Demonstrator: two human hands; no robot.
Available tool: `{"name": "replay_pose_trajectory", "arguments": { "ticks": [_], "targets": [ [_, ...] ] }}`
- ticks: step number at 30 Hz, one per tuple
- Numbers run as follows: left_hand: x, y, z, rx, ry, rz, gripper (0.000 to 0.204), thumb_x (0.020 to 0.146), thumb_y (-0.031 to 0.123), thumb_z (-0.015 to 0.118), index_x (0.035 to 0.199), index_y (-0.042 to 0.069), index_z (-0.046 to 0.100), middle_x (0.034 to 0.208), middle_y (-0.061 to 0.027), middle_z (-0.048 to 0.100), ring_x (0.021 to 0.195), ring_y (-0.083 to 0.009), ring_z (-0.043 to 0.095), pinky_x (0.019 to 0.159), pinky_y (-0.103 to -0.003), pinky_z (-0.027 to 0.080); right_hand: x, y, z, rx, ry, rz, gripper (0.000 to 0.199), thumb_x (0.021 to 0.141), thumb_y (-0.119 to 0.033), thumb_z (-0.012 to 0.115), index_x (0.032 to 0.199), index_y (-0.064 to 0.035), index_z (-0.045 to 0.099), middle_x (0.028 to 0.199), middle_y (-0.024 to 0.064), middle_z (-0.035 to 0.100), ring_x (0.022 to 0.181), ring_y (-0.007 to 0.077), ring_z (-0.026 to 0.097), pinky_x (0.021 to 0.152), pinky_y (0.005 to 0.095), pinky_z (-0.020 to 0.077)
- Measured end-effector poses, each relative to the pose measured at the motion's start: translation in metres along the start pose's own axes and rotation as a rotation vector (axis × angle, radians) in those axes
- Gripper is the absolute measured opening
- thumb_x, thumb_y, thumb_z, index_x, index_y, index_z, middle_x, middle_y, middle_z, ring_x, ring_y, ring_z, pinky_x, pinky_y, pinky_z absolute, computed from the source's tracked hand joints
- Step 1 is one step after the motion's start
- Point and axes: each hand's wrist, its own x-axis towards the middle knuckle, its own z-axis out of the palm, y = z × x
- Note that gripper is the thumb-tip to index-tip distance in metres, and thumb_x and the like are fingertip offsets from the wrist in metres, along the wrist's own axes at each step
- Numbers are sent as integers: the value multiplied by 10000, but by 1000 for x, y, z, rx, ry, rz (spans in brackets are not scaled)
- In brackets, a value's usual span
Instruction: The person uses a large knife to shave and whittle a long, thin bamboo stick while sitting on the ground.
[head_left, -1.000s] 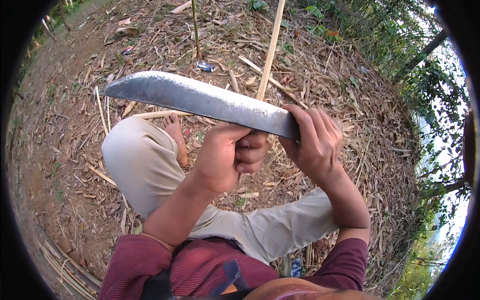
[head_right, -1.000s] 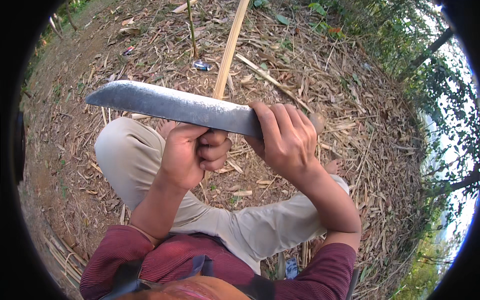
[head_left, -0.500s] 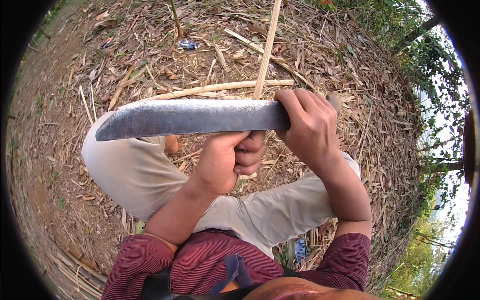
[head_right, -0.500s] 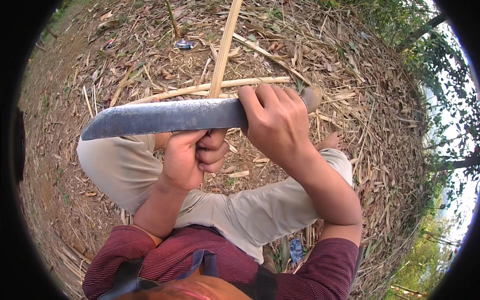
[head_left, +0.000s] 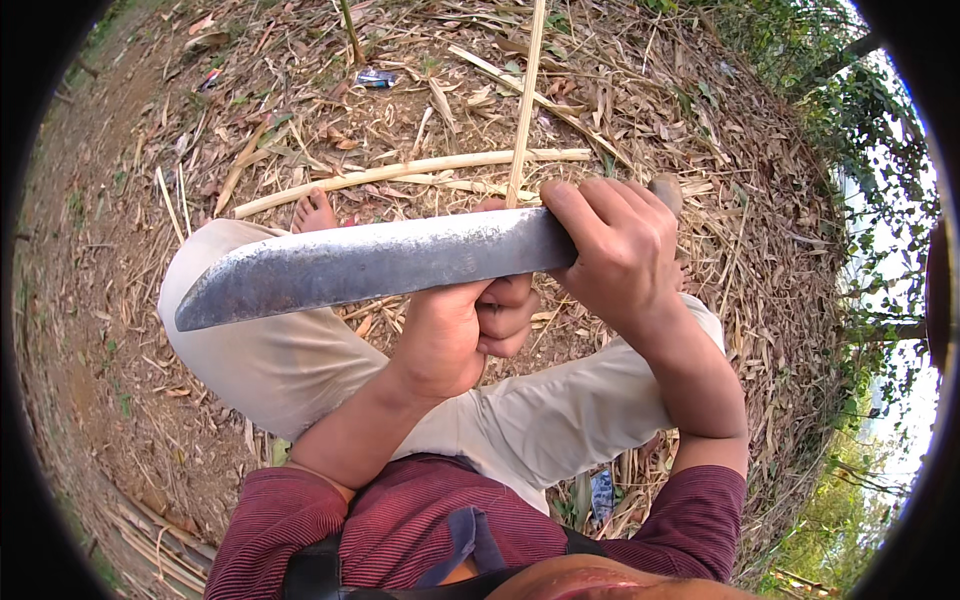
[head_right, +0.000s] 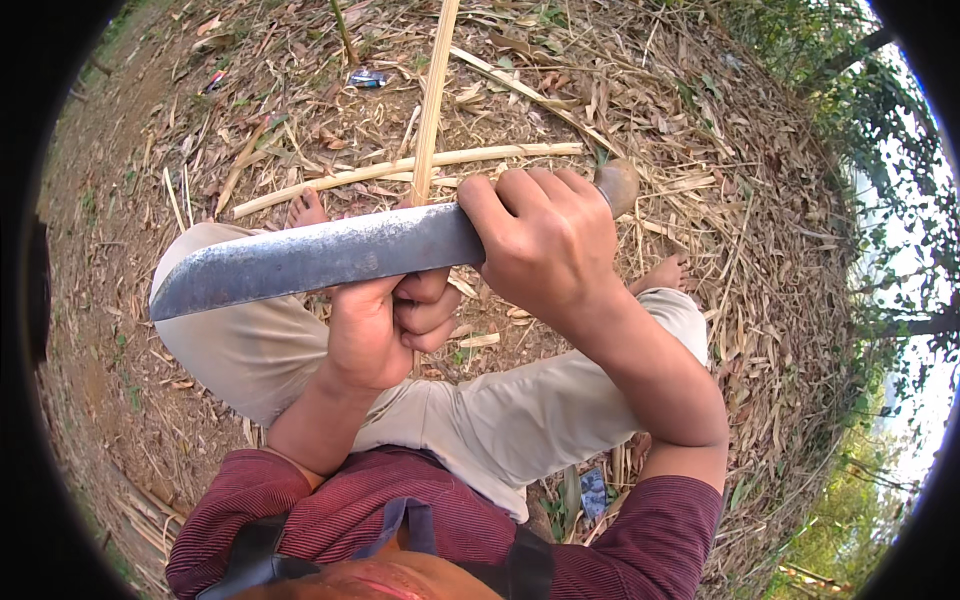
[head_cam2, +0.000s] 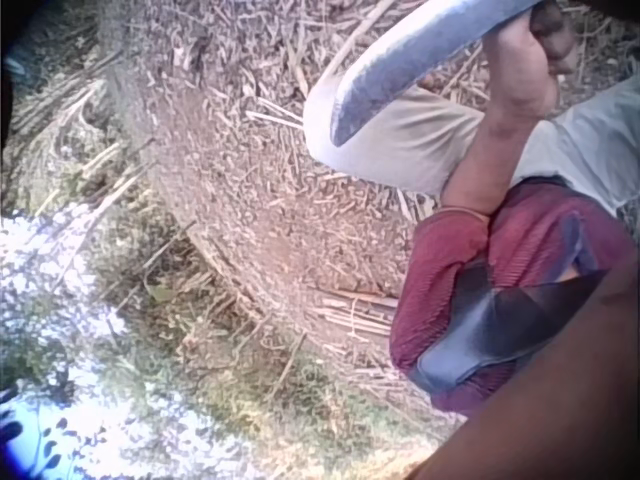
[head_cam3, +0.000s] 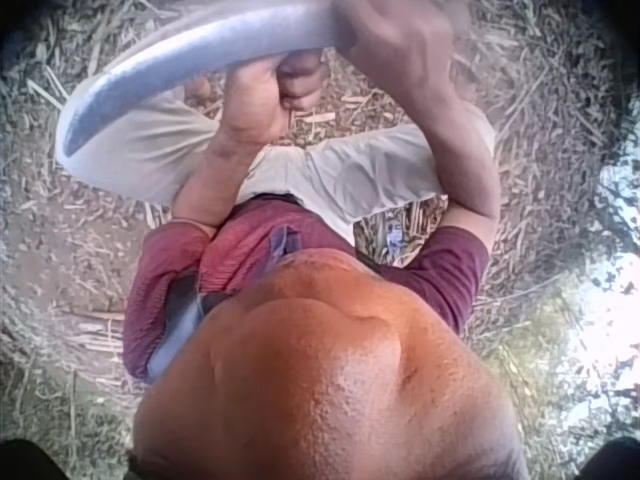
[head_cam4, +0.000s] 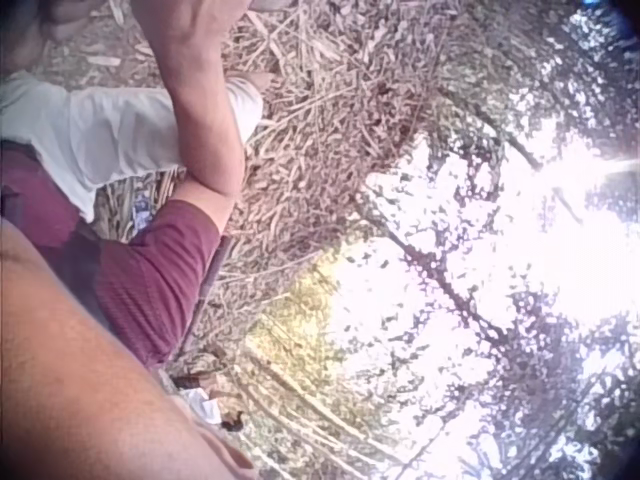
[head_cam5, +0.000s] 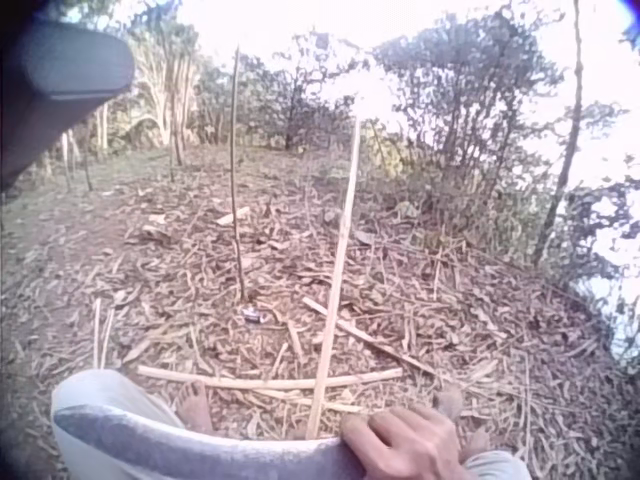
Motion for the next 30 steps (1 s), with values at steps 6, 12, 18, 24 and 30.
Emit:
{"name": "replay_pose_trajectory", "arguments": {
  "ticks": [6, 12, 18, 24, 30],
  "targets": [
    [-1, -3, 7, 86, 23, 23, 173, 1076, 324, 462, 1104, 155, 491, 669, 67, 268, 489, -41, 215, 416, -227, 162, 3, 15, 4, -36, 35, -41, 145, 652, -81, 681, 766, -109, 597, 618, 29, 536, 563, 224, 613, 541, 356, 488],
    [-2, -1, 3, 110, -5, -1, 224, 1094, 340, 398, 1089, 131, 479, 670, 67, 234, 475, -40, 173, 414, -222, 147, 4, 28, 6, -45, 15, 46, 203, 624, -83, 740, 734, -109, 571, 619, 35, 560, 588, 249, 640, 544, 379, 503],
    [1, 3, 5, 179, 97, 8, 224, 1099, 344, 378, 1061, 141, 466, 654, 76, 237, 459, -28, 165, 396, -212, 140, 6, 53, 13, -101, -18, 114, 177, 646, -82, 762, 772, -110, 642, 679, 53, 662, 624, 247, 682, 563, 358, 528],
    [-5, -1, -6, 100, 46, -160, 222, 1104, 318, 348, 1000, 144, 438, 651, 80, 244, 450, -26, 160, 376, -210, 139, 2, 128, 1, -270, -207, 575, 147, 855, -253, 689, 887, -117, 735, 703, 76, 704, 610, 265, 686, 593, 430, 545],
    [12, 0, -20, 5, 31, -165, 211, 1094, 315, 369, 992, 146, 443, 664, 76, 254, 464, -28, 166, 383, -207, 141, -16, 82, 10, -126, -258, 328, 151, 862, -194, 683, 766, -79, 660, 630, 87, 653, 542, 249, 653, 559, 404, 539]
  ]
}}
